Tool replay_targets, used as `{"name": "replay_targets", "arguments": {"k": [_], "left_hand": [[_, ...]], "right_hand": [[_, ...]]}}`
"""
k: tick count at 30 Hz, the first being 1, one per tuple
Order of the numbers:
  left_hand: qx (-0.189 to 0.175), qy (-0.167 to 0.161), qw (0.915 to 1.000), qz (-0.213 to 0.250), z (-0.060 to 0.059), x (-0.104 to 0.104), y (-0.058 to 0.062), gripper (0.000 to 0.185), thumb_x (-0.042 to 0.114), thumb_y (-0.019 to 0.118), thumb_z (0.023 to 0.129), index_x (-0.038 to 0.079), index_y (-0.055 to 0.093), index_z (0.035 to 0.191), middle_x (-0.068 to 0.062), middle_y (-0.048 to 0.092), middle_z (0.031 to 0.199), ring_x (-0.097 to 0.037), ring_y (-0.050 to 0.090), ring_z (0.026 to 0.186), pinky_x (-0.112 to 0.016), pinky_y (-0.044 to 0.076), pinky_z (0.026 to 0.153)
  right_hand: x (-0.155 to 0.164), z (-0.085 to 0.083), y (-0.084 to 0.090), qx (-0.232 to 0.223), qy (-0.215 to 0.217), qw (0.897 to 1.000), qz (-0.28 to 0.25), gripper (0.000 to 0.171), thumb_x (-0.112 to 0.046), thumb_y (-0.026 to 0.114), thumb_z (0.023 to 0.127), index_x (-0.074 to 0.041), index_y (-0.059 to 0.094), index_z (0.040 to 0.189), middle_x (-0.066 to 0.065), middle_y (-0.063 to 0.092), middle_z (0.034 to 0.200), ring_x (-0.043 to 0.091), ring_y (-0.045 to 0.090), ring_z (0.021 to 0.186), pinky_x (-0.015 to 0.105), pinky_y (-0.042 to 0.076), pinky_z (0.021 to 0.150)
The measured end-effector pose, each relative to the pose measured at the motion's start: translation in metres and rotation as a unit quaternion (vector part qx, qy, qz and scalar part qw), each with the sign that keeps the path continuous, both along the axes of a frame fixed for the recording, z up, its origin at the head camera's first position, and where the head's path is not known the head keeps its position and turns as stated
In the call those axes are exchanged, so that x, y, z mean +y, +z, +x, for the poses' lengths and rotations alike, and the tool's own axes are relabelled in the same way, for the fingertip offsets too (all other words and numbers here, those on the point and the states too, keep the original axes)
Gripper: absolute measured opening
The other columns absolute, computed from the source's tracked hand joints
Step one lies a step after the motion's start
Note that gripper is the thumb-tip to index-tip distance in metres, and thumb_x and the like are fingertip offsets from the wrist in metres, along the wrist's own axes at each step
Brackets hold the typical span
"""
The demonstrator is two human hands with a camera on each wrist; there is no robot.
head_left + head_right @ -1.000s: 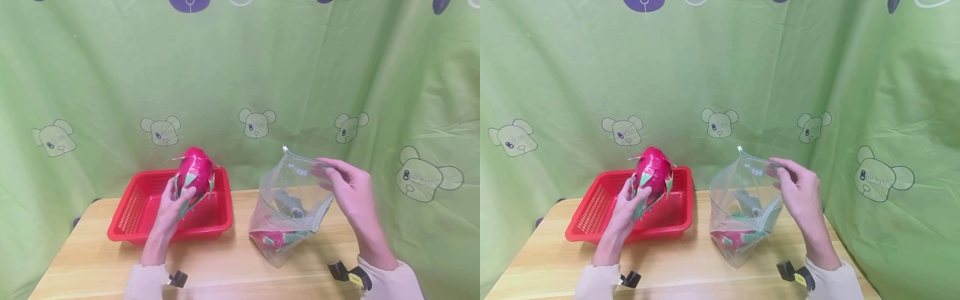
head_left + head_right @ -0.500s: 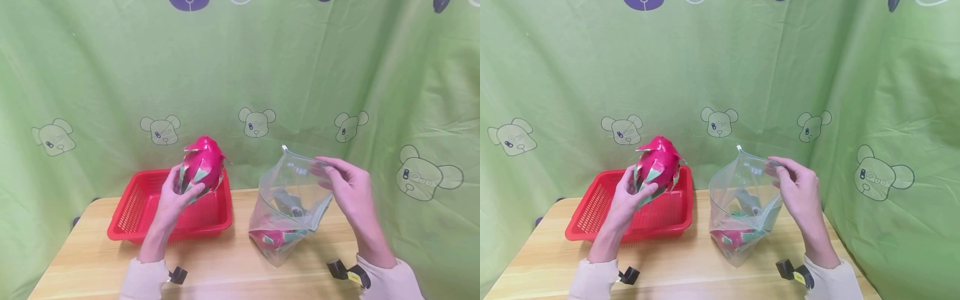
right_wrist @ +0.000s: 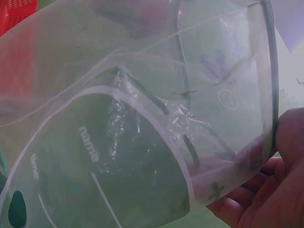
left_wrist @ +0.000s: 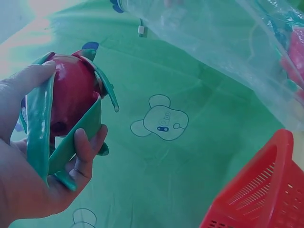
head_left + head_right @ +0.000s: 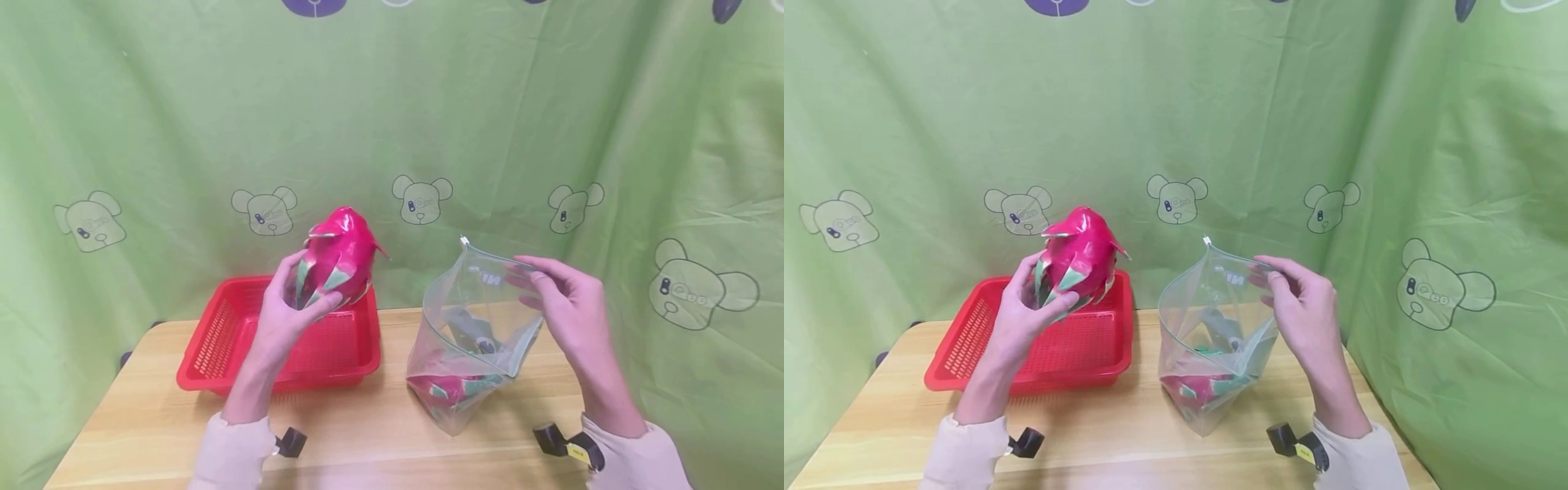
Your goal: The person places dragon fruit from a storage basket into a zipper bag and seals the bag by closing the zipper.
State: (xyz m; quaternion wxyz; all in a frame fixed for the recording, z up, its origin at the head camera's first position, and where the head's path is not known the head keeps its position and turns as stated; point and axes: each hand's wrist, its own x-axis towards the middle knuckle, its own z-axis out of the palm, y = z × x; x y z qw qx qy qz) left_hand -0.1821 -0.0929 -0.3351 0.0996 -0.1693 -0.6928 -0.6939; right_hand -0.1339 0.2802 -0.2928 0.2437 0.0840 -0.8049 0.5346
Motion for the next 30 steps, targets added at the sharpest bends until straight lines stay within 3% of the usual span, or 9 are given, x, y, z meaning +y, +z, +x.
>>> {"name": "replay_targets", "arguments": {"k": [5,18,23,30], "left_hand": [[0.023,-0.005,0.9997,-0.005,-0.001,0.004,0.005,0.07,0.021,0.085,0.085,0.031,0.05,0.145,0.0,0.059,0.139,-0.021,0.055,0.13,-0.042,0.053,0.101],[0.064,0.006,0.9975,-0.027,0.003,0.018,0.022,0.074,0.015,0.086,0.083,0.033,0.052,0.145,-0.002,0.06,0.136,-0.024,0.057,0.125,-0.041,0.058,0.093],[0.087,-0.013,0.9956,-0.032,0.006,0.022,0.031,0.075,0.011,0.086,0.082,0.031,0.052,0.146,-0.001,0.059,0.138,-0.025,0.057,0.126,-0.042,0.059,0.09],[0.113,-0.054,0.9916,-0.033,0.016,0.033,0.052,0.078,0.003,0.085,0.08,0.029,0.053,0.146,-0.001,0.059,0.14,-0.026,0.061,0.124,-0.042,0.06,0.089]], "right_hand": [[-0.001,0.001,0.001,0.0,-0.001,1.0,-0.003,0.035,-0.011,0.045,0.108,0.004,0.063,0.133,0.02,0.068,0.128,0.004,0.071,0.103,0.026,0.058,0.082],[-0.001,0.001,0.0,-0.001,0.002,1.0,-0.007,0.034,-0.011,0.045,0.108,0.005,0.063,0.133,0.023,0.066,0.13,0.006,0.071,0.103,0.027,0.059,0.082],[-0.002,0.0,0.002,0.0,-0.001,1.0,0.0,0.034,-0.011,0.045,0.108,0.004,0.063,0.133,0.023,0.067,0.129,0.006,0.071,0.103,0.027,0.059,0.082],[-0.001,0.0,0.003,-0.006,-0.004,1.0,0.003,0.035,-0.011,0.044,0.108,0.003,0.063,0.134,0.025,0.065,0.13,0.005,0.071,0.103,0.025,0.058,0.081]]}}
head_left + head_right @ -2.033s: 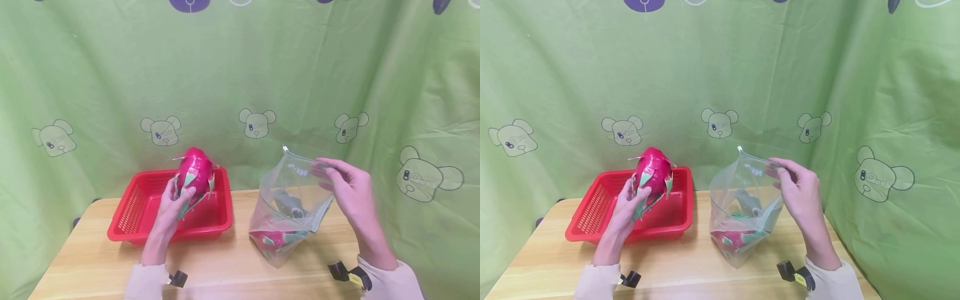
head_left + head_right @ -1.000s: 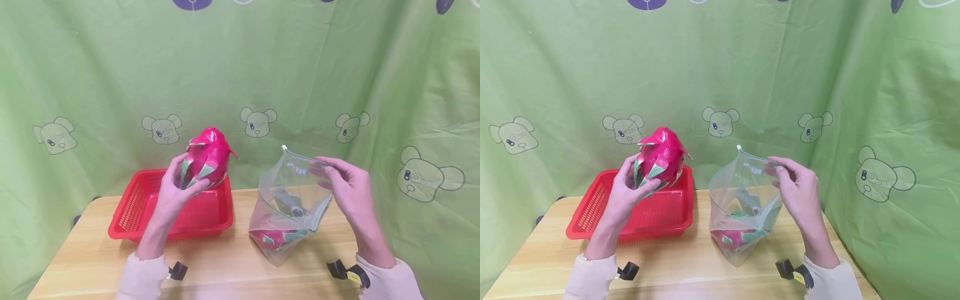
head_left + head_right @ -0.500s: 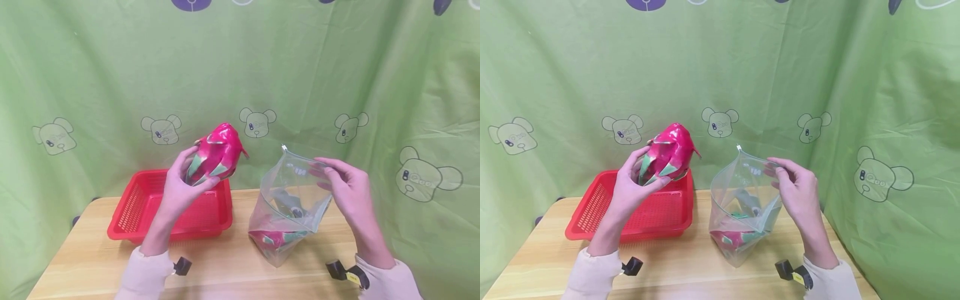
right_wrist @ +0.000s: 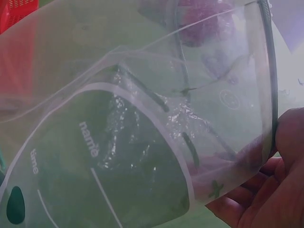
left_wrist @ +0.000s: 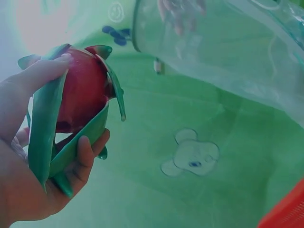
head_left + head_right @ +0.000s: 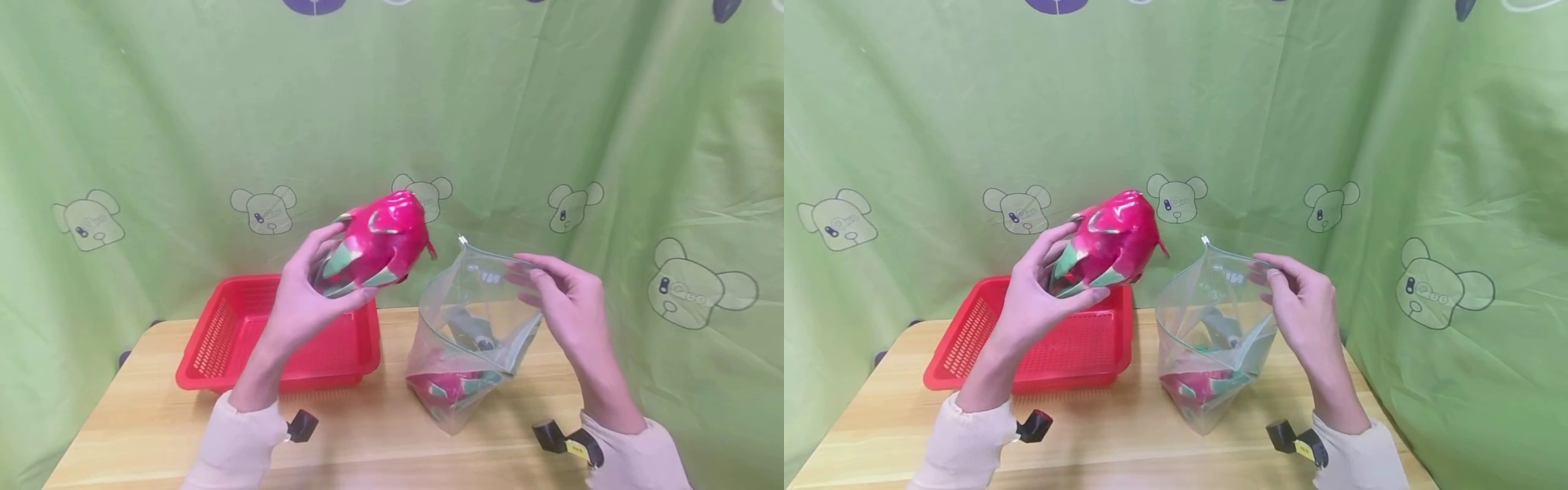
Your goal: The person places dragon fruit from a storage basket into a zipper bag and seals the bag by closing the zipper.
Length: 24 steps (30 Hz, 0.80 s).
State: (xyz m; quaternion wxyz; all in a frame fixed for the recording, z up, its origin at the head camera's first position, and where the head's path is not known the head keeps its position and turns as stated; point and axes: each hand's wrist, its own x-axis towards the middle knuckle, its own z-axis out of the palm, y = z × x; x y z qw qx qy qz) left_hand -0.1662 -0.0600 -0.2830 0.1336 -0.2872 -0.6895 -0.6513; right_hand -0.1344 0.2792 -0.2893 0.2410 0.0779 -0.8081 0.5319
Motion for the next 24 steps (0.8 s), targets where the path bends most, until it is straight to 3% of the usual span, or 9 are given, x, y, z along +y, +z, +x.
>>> {"name": "replay_targets", "arguments": {"k": [6,10,18,21,24], "left_hand": [[0.043,-0.024,0.9987,-0.017,0.01,0.012,0.017,0.079,0.001,0.087,0.078,0.028,0.055,0.145,0.001,0.06,0.138,-0.022,0.059,0.124,-0.042,0.06,0.088],[0.075,-0.02,0.9961,-0.043,0.017,0.02,0.025,0.079,0.002,0.089,0.077,0.029,0.056,0.143,0.004,0.061,0.137,-0.019,0.06,0.123,-0.038,0.061,0.086],[0.162,-0.003,0.978,-0.132,0.028,0.035,0.032,0.082,0.008,0.093,0.073,0.022,0.057,0.145,0.006,0.063,0.134,-0.012,0.061,0.12,-0.03,0.059,0.086],[0.175,-0.003,0.9725,-0.153,0.028,0.041,0.036,0.082,0.014,0.094,0.073,0.022,0.056,0.145,0.006,0.064,0.134,-0.009,0.06,0.119,-0.029,0.058,0.089],[0.167,-0.021,0.9727,-0.16,0.029,0.046,0.04,0.081,0.018,0.093,0.074,0.023,0.056,0.146,0.005,0.064,0.132,-0.01,0.061,0.117,-0.028,0.058,0.089]], "right_hand": [[0.0,0.0,0.0,0.0,0.001,1.0,0.0,0.035,-0.01,0.044,0.108,0.004,0.063,0.134,0.024,0.066,0.128,0.004,0.071,0.102,0.026,0.058,0.081],[-0.001,0.0,0.0,-0.003,-0.001,1.0,0.0,0.035,-0.011,0.045,0.108,0.004,0.063,0.134,0.024,0.067,0.127,0.004,0.071,0.102,0.026,0.059,0.081],[-0.004,-0.001,0.002,-0.011,0.001,1.0,-0.003,0.035,-0.012,0.045,0.108,0.004,0.062,0.135,0.025,0.065,0.131,0.006,0.071,0.104,0.026,0.059,0.082],[-0.005,-0.001,0.002,-0.012,-0.008,1.0,-0.002,0.035,-0.013,0.046,0.108,0.005,0.062,0.134,0.023,0.067,0.127,0.005,0.071,0.099,0.026,0.059,0.081],[-0.005,-0.001,0.002,-0.013,-0.016,1.0,0.002,0.034,-0.014,0.048,0.107,0.005,0.064,0.131,0.01,0.073,0.112,0.005,0.071,0.091,0.024,0.059,0.079]]}}
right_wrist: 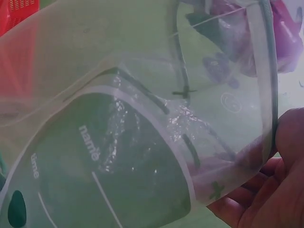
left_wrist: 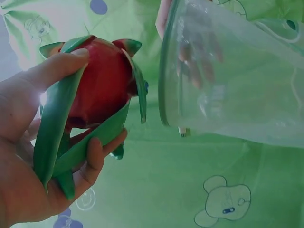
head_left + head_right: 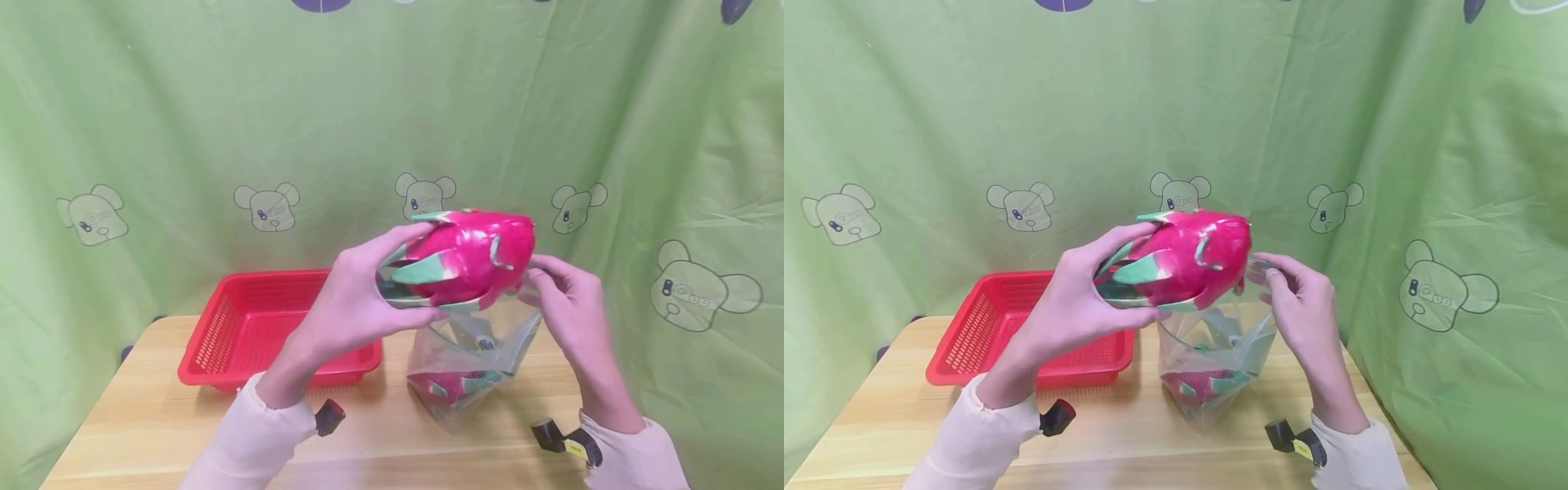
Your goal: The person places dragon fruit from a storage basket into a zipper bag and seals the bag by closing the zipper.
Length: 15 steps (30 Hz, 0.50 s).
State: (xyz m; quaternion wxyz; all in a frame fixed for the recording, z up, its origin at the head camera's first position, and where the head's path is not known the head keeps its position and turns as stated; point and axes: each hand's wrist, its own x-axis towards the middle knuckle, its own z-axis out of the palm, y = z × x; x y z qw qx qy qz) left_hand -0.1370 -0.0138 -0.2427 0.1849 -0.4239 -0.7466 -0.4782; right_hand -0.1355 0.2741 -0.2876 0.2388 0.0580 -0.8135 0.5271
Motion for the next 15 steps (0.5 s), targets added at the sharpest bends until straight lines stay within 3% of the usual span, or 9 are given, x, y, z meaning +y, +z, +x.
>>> {"name": "replay_targets", "arguments": {"k": [3,5,11,15], "left_hand": [[-0.013,0.001,0.9997,-0.023,0.001,0.005,0.003,0.079,0.022,0.093,0.076,0.025,0.056,0.146,0.006,0.065,0.13,-0.009,0.062,0.113,-0.026,0.059,0.085],[-0.016,0.017,0.9987,-0.045,0.002,0.007,0.004,0.079,0.025,0.092,0.076,0.026,0.056,0.146,0.007,0.066,0.128,-0.008,0.062,0.109,-0.025,0.059,0.083],[-0.009,0.095,0.9859,-0.138,0.004,0.012,0.003,0.081,0.039,0.092,0.074,0.027,0.057,0.146,0.009,0.068,0.12,-0.005,0.062,0.099,-0.023,0.057,0.076],[-0.009,0.132,0.9698,-0.205,0.006,0.014,0.003,0.083,0.047,0.089,0.074,0.028,0.055,0.148,0.007,0.069,0.118,-0.008,0.062,0.098,-0.023,0.055,0.074]], "right_hand": [[0.002,0.001,-0.001,0.002,-0.004,1.0,0.0,0.033,-0.015,0.05,0.107,0.006,0.067,0.125,-0.005,0.073,0.096,0.009,0.072,0.084,0.023,0.059,0.078],[0.002,0.001,-0.002,0.004,-0.003,1.0,-0.001,0.033,-0.016,0.05,0.107,0.006,0.067,0.125,-0.006,0.073,0.097,0.008,0.072,0.085,0.023,0.059,0.078],[0.003,0.003,0.0,0.004,-0.004,1.0,0.002,0.036,-0.013,0.046,0.107,0.006,0.063,0.133,0.022,0.068,0.124,0.0,0.069,0.095,0.025,0.059,0.078],[0.002,0.003,0.002,0.006,-0.002,1.0,0.002,0.036,-0.011,0.045,0.107,0.005,0.063,0.133,0.028,0.065,0.129,0.0,0.069,0.096,0.026,0.059,0.078]]}}
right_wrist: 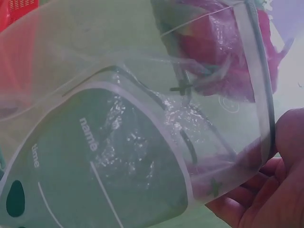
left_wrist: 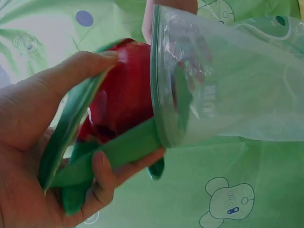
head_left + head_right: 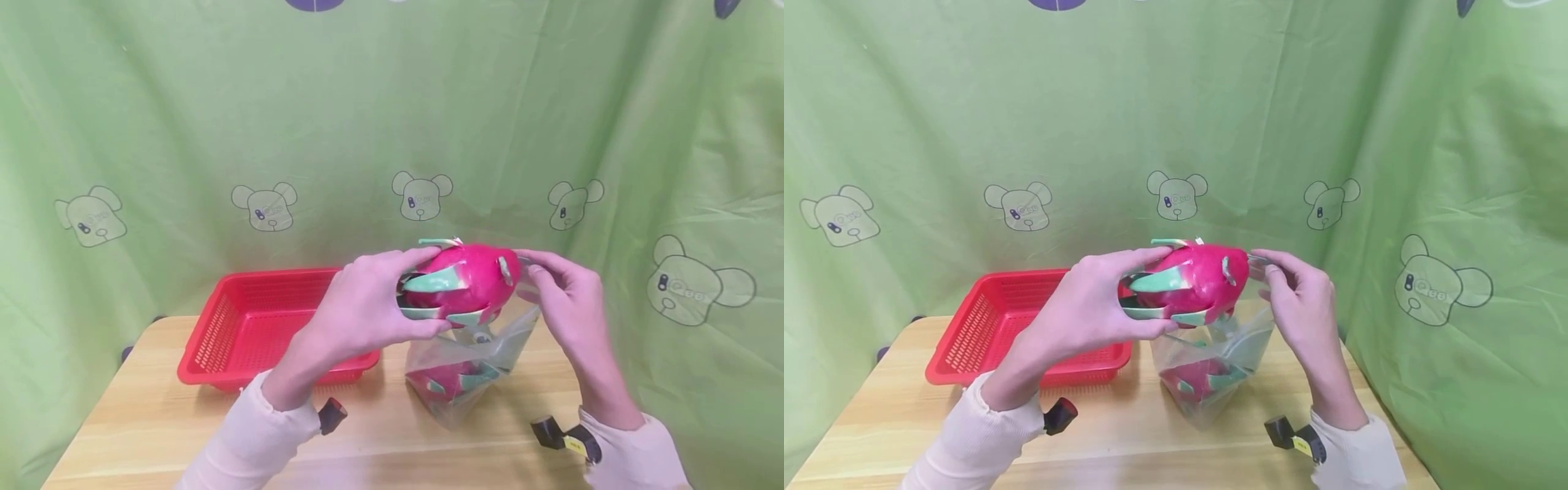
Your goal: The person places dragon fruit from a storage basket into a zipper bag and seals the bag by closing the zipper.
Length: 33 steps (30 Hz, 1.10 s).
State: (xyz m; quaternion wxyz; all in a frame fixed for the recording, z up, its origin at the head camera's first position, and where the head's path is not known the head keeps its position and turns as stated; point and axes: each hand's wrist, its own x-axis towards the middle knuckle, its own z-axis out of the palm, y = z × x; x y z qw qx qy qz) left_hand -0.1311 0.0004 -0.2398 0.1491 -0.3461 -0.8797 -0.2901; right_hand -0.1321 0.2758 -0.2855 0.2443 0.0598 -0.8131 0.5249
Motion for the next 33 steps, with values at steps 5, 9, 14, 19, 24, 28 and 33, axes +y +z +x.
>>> {"name": "replay_targets", "arguments": {"k": [5,9,14,19,24,28,33], "left_hand": [[0.014,0.032,0.9985,-0.043,0.002,0.005,0.003,0.082,0.047,0.087,0.076,0.028,0.054,0.148,0.004,0.068,0.113,-0.011,0.062,0.094,-0.026,0.056,0.071],[-0.002,0.032,0.998,-0.054,0.003,0.009,0.008,0.078,0.049,0.087,0.077,0.024,0.058,0.145,0.007,0.069,0.103,-0.008,0.062,0.086,-0.023,0.054,0.067],[-0.035,0.023,0.9964,-0.074,0.005,0.013,0.013,0.073,0.05,0.087,0.078,0.02,0.062,0.14,0.008,0.069,0.098,-0.006,0.063,0.081,-0.021,0.054,0.065],[-0.029,0.048,0.9923,-0.11,0.008,0.017,0.015,0.073,0.05,0.086,0.078,0.019,0.062,0.139,0.006,0.069,0.098,-0.01,0.063,0.083,-0.023,0.053,0.063],[-0.009,0.063,0.9884,-0.138,0.007,0.019,0.015,0.068,0.05,0.086,0.077,0.019,0.064,0.134,0.005,0.068,0.1,-0.012,0.062,0.087,-0.025,0.053,0.065],[-0.027,0.059,0.9876,-0.143,0.003,0.019,0.015,0.066,0.05,0.087,0.078,0.019,0.064,0.132,0.006,0.069,0.101,-0.012,0.062,0.087,-0.025,0.053,0.066],[-0.068,0.035,0.989,-0.126,-0.001,0.019,0.014,0.066,0.048,0.088,0.078,0.018,0.065,0.132,0.007,0.07,0.099,-0.009,0.064,0.082,-0.023,0.054,0.065]], "right_hand": [[-0.001,-0.001,0.001,0.01,0.011,1.0,0.004,0.034,-0.009,0.046,0.107,0.005,0.064,0.132,0.027,0.066,0.128,0.0,0.069,0.098,0.026,0.06,0.078],[-0.002,-0.001,0.002,0.011,0.014,1.0,0.007,0.033,-0.009,0.046,0.107,0.004,0.066,0.131,0.024,0.067,0.128,0.001,0.069,0.099,0.026,0.059,0.079],[-0.002,0.0,0.003,0.009,0.01,1.0,0.011,0.034,-0.009,0.046,0.107,0.002,0.066,0.131,0.023,0.068,0.127,0.0,0.069,0.098,0.025,0.059,0.078],[-0.004,0.0,0.004,0.011,0.009,1.0,0.011,0.034,-0.009,0.046,0.107,0.003,0.066,0.131,0.023,0.068,0.127,-0.001,0.069,0.097,0.025,0.059,0.078],[-0.006,0.002,0.005,0.013,0.008,1.0,0.011,0.033,-0.009,0.047,0.107,0.003,0.066,0.131,0.024,0.068,0.125,0.001,0.069,0.097,0.025,0.059,0.078],[-0.008,0.002,0.005,0.013,0.011,1.0,0.016,0.033,-0.01,0.047,0.107,0.003,0.066,0.131,0.023,0.069,0.124,0.003,0.07,0.1,0.025,0.059,0.079],[-0.009,0.002,0.005,0.016,0.01,1.0,0.012,0.033,-0.01,0.046,0.107,0.003,0.066,0.13,0.023,0.069,0.124,0.004,0.07,0.101,0.025,0.059,0.078]]}}
